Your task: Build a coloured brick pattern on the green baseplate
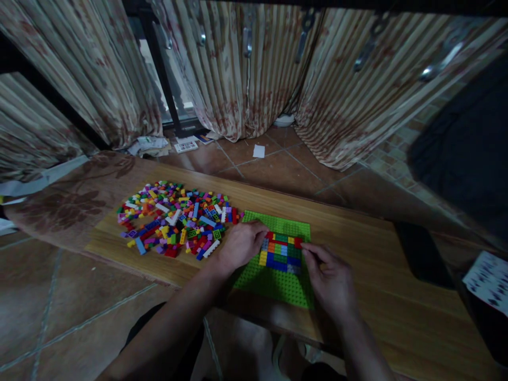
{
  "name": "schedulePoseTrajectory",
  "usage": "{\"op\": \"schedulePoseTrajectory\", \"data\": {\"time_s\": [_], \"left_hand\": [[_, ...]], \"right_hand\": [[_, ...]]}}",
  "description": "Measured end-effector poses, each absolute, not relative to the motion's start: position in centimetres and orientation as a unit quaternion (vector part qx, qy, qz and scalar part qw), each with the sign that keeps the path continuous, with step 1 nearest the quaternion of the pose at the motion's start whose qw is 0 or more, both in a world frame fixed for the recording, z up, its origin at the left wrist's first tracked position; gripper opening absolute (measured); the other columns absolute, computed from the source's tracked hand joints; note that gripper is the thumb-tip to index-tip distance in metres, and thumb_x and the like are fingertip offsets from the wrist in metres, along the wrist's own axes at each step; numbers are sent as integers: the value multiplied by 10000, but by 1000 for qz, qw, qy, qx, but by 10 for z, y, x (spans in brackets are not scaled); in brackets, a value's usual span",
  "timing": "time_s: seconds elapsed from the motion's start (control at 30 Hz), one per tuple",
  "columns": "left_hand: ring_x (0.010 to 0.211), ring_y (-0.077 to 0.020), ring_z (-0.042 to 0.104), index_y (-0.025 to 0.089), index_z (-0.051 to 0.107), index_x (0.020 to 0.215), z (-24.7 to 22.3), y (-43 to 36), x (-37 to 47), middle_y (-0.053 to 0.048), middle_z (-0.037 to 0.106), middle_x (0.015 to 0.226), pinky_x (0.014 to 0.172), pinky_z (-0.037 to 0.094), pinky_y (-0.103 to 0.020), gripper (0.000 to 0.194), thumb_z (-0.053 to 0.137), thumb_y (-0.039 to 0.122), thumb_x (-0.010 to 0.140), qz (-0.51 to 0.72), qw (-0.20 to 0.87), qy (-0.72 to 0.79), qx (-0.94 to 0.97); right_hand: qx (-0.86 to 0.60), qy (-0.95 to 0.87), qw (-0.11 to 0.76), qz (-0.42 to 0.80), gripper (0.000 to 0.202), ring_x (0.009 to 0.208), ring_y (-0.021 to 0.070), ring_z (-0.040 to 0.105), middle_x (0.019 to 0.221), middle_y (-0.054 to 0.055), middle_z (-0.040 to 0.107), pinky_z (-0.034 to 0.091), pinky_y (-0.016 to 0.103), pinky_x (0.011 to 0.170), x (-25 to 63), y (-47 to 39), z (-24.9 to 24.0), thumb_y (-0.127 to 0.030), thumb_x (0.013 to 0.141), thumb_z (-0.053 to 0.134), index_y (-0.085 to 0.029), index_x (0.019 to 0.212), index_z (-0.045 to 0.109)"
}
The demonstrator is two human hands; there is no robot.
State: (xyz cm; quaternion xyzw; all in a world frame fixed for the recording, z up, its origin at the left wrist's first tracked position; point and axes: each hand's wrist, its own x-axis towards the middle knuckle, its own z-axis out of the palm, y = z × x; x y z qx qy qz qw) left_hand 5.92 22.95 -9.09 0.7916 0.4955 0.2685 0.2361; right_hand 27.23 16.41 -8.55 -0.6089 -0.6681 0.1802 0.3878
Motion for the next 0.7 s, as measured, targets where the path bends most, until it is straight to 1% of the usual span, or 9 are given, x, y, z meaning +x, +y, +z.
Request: {"op": "schedulePoseTrajectory", "data": {"time_s": [0.1,0.2,0.37,0.47,0.6,0.7], "left_hand": [[830,-149,676,213,699,938,-89,229,59,-24,725,914,770,504,-237,230,469,197,931,250,229,486,805],[842,-151,677,215,686,962,-90,227,58,-25,724,934,774,510,-238,233,455,195,938,257,232,488,801],[927,-165,674,197,666,1055,-89,223,59,-44,722,1014,861,523,-270,259,428,207,953,326,240,502,765],[968,-168,666,187,663,1064,-86,218,58,-57,715,1057,896,522,-281,266,421,219,958,377,239,493,747],[952,-157,670,189,651,1066,-82,212,56,-53,719,1038,846,531,-263,254,427,205,949,409,239,456,753],[867,-149,670,176,647,1032,-78,206,52,-50,718,934,779,525,-252,248,414,210,953,431,222,444,753]], "right_hand": [[-610,-667,388,182,252,848,196,683,941,63,714,541,324,748,272,165,-86,-370,923,514,-216,976,706],[-612,-666,387,177,262,812,191,683,927,62,717,540,318,729,271,165,-87,-385,922,519,-210,971,708],[-618,-672,378,154,268,827,200,693,962,53,731,540,327,743,268,165,-89,-420,917,529,-231,970,711],[-620,-678,372,135,287,848,219,701,990,54,737,542,335,743,265,164,-91,-454,909,532,-240,968,714],[-616,-682,380,105,334,842,237,703,967,65,742,539,333,728,254,166,-94,-505,894,531,-232,963,711],[-618,-677,389,96,365,808,239,700,946,74,740,532,330,696,236,168,-93,-527,891,522,-222,966,706]]}}
